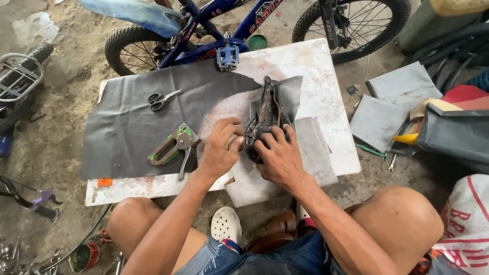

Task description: The person uses a staple gun to attach a piece of black material to a bicycle seat. They repeatedly position the material and fire staples along the edges to secure it.

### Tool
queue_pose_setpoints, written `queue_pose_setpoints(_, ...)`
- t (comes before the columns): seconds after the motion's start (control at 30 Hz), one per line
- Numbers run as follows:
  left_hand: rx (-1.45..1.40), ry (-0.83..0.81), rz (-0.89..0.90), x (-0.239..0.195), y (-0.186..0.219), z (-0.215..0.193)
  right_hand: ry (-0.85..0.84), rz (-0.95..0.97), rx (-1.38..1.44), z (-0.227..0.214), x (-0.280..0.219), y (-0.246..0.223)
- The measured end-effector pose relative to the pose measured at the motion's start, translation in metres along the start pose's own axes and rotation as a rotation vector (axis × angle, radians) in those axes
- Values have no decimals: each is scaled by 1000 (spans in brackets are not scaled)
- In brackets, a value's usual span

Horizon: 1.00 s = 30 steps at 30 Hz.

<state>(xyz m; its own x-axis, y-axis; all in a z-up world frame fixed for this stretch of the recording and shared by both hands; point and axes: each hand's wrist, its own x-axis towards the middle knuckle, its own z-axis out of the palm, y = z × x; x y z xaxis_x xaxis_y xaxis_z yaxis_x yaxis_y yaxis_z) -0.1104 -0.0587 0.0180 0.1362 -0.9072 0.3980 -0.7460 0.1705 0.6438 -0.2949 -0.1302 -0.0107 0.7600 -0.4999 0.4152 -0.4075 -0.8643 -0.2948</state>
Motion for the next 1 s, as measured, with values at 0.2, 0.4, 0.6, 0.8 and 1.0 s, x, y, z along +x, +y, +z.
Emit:
queue_pose_setpoints(0.2,-500,107,-428,-24,-3,-8,68,91,222,-35,14,-5)
queue_pose_setpoints(0.4,-361,190,48,6,73,-37,-337,443,910,-133,34,5)
queue_pose_setpoints(0.6,-204,-113,260,42,73,-30,-273,354,1047,-121,57,34)
queue_pose_setpoints(0.8,-201,-61,90,62,74,-23,-144,473,1234,-99,65,70)
queue_pose_setpoints(1.0,-206,-28,11,73,72,-20,17,537,1336,-99,77,71)
